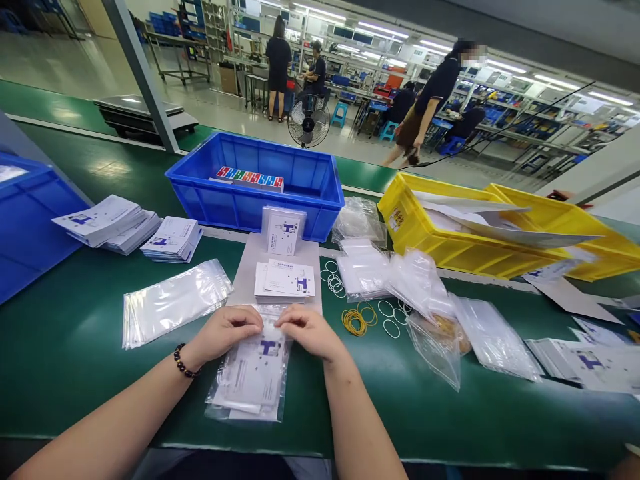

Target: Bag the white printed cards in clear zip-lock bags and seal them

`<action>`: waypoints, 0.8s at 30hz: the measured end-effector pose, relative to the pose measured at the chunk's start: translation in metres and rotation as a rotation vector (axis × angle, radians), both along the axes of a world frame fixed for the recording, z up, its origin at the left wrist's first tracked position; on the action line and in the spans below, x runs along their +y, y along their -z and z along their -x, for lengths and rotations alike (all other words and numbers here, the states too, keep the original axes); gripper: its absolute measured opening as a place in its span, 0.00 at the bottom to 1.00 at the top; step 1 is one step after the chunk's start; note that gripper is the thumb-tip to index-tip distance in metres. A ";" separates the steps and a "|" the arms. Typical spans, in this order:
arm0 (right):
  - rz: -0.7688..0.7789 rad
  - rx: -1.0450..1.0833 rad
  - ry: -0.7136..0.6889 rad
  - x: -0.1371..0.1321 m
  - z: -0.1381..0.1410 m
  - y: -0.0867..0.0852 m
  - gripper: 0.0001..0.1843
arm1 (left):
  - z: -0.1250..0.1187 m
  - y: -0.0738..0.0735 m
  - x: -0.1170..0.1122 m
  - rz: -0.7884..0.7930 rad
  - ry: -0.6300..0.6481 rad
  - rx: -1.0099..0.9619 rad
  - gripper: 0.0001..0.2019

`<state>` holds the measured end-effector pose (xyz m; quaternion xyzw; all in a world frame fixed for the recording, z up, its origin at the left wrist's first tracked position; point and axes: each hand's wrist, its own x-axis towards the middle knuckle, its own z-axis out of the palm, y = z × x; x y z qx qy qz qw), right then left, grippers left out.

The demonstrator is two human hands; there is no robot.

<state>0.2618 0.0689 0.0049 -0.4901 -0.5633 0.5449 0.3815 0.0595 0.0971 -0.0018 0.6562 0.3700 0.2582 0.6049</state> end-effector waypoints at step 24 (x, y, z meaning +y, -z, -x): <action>0.166 0.118 0.128 -0.002 0.027 0.013 0.11 | 0.006 -0.001 0.008 0.230 -0.089 0.046 0.11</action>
